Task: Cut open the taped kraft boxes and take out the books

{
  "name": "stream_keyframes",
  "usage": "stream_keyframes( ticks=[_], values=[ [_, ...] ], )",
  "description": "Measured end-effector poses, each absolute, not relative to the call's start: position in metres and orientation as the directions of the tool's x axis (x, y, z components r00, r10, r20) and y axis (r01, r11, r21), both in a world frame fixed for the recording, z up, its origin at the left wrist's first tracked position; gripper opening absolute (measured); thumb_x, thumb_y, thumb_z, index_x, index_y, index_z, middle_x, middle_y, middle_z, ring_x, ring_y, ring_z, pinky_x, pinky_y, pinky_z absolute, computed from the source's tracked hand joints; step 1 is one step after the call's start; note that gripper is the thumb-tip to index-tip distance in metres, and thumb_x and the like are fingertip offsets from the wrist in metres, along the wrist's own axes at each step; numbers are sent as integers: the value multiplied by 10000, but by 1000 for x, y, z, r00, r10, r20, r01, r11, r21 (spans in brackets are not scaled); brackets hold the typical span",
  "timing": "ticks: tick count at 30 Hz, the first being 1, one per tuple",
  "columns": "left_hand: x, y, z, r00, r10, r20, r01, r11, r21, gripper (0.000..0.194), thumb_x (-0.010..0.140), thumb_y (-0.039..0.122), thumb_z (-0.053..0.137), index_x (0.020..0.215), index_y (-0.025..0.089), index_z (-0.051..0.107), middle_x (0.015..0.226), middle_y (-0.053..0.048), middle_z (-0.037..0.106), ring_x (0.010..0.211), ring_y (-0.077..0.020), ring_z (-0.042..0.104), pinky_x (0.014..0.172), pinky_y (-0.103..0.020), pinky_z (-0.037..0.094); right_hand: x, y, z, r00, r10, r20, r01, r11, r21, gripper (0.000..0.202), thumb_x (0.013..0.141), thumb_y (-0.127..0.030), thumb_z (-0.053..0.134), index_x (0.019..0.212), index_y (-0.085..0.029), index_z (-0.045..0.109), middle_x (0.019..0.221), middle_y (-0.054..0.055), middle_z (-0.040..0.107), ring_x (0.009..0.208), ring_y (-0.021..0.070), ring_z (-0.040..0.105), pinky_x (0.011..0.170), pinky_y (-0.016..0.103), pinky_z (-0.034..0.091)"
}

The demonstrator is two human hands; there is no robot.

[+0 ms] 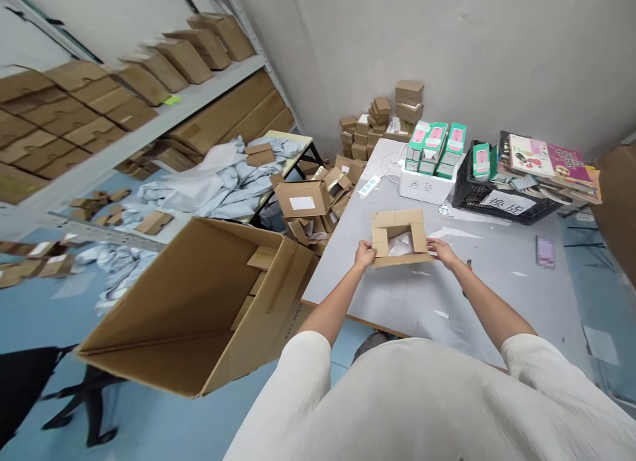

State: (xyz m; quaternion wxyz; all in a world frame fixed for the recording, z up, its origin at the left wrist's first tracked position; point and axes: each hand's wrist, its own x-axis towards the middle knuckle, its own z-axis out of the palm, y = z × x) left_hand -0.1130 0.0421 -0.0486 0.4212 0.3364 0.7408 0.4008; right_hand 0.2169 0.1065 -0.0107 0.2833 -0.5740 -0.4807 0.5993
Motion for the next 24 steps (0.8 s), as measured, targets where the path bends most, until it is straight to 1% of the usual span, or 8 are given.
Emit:
stream_keyframes(
  ticks=[4, 7, 9, 11, 15, 17, 19, 24],
  values=[
    [-153, 29, -41, -443, 816, -372, 27, 427, 904, 456, 744, 200, 835, 1132, 233, 598, 1061, -60, 775, 972, -215, 740, 879, -309, 555, 184, 107, 1, -363, 866, -343, 188, -293, -937, 706, 678, -221, 707, 1377, -305, 752, 1537, 90, 667, 1235, 271, 705, 892, 351, 612],
    [-184, 26, -33, -467, 820, -331, 7, 377, 926, 401, 740, 194, 813, 1114, 224, 674, 1093, -94, 797, 1032, -250, 760, 933, -344, 573, 154, 105, 8, -449, 856, -257, 242, -160, -957, 836, 642, -188, 728, 1469, -314, 717, 1562, 97, 646, 1078, 242, 727, 867, 364, 614],
    [-207, 25, -29, -494, 823, -282, 46, 349, 936, 334, 743, 200, 796, 1069, 224, 728, 1114, -99, 805, 1098, -265, 753, 1004, -367, 567, 132, 106, 11, -465, 855, -230, 287, -100, -953, 852, 651, -191, 743, 1493, -312, 706, 1559, 98, 649, 930, 194, 719, 847, 363, 615],
    [-232, 24, -26, -506, 826, -249, 67, 325, 943, 279, 748, 228, 793, 1026, 227, 770, 1117, -92, 808, 1140, -272, 741, 1044, -381, 560, 108, 106, 14, -470, 854, -224, 308, -79, -948, 861, 657, -186, 760, 1506, -318, 701, 1572, 97, 639, 865, 168, 709, 831, 357, 620],
    [-289, 21, -21, -431, 818, -381, -154, 349, 924, 291, 836, 392, 794, 1060, 206, 798, 1079, -114, 812, 1118, -292, 748, 941, -403, 603, 55, 103, 19, -471, 855, -216, 305, -72, -950, 902, 667, -183, 819, 1544, -336, 672, 1598, 90, 621, 966, 209, 745, 875, 375, 643],
    [-320, 19, -18, -368, 812, -453, -270, 373, 888, 365, 927, 520, 730, 1088, 196, 782, 1109, -140, 808, 1126, -293, 747, 893, -395, 615, 25, 99, 18, -443, 868, -223, 305, -88, -948, 858, 717, -262, 864, 1548, -341, 667, 1609, 85, 612, 1037, 239, 753, 913, 401, 654],
    [-351, 17, -17, -326, 820, -471, -305, 380, 873, 472, 991, 647, 641, 1092, 203, 766, 1167, -158, 798, 1166, -288, 735, 889, -380, 619, -6, 94, 15, -389, 892, -230, 300, -113, -947, 781, 790, -392, 879, 1541, -342, 671, 1602, 82, 616, 1083, 253, 756, 938, 420, 661],
    [-418, 14, -20, -308, 815, -490, -306, 403, 863, 662, 1004, 828, 513, 1093, 213, 742, 1207, -174, 779, 1204, -290, 721, 907, -380, 634, -82, 89, 1, -302, 930, -208, 323, -105, -941, 697, 890, -607, 815, 1519, -338, 684, 1421, 76, 735, 1025, 254, 768, 952, 463, 676]
  ],
)
